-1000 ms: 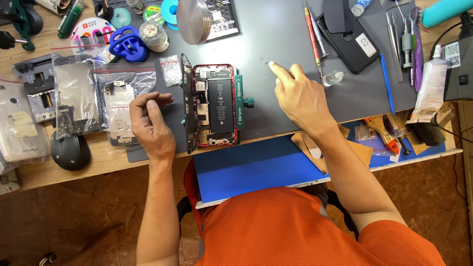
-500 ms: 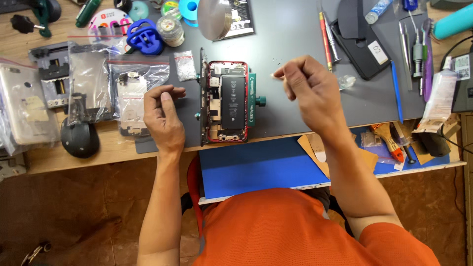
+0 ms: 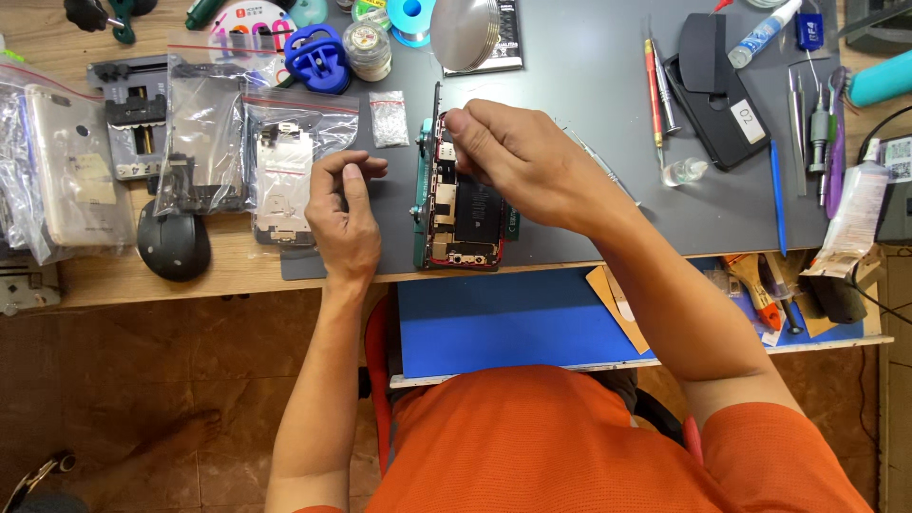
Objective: The person secures a smartphone in a green clamp and uses a screwdriver to remove screws from the internal frame. They then use tweezers to lift and remove small metal brackets and components from the phone's interior.
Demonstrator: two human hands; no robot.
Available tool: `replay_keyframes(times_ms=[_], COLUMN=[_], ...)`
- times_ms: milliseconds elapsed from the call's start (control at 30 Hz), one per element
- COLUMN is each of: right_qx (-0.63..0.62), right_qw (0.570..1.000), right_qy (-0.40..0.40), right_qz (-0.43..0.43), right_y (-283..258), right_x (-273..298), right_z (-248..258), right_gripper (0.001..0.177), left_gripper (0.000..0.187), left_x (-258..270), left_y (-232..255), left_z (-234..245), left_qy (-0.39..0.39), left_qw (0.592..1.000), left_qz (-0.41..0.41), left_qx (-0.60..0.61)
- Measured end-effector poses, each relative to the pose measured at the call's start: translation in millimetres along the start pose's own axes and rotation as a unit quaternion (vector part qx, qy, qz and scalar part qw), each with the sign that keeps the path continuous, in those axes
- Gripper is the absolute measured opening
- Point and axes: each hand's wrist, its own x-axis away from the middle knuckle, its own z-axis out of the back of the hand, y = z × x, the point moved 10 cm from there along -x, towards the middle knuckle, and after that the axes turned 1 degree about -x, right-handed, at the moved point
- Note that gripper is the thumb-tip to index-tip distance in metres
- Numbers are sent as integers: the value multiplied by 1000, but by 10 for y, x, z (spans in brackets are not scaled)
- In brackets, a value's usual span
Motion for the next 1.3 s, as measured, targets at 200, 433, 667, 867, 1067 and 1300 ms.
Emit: replay_keyframes(times_ms=[200, 433, 667, 867, 1067, 1300], right_qx=[50, 53, -143, -254, -325, -213], right_qw=[998, 998, 981, 961, 938, 964], right_qy=[-21, -43, -57, -36, 13, 23], right_qz=[10, -3, -115, -100, -119, -161], right_y=[-77, -59, 344, 401, 581, 660], right_x=[-59, -100, -156, -151, -151, 55], right_z=[-51, -65, -116, -49, -3, 78], right_gripper=[51, 49, 38, 41, 38, 37], left_gripper=[21, 21, 22, 22, 23, 22], left_x=[-3, -6, 2, -1, 10, 4], left_y=[-14, -18, 37, 41, -3, -9], left_z=[9, -1, -21, -30, -29, -33], left_qy=[-2, -8, -11, -13, -11, -13], left_qw=[1000, 1000, 1000, 1000, 999, 1000], left_qz=[6, 11, 18, 19, 29, 21], left_qx=[-8, -12, 9, 11, 5, 9])
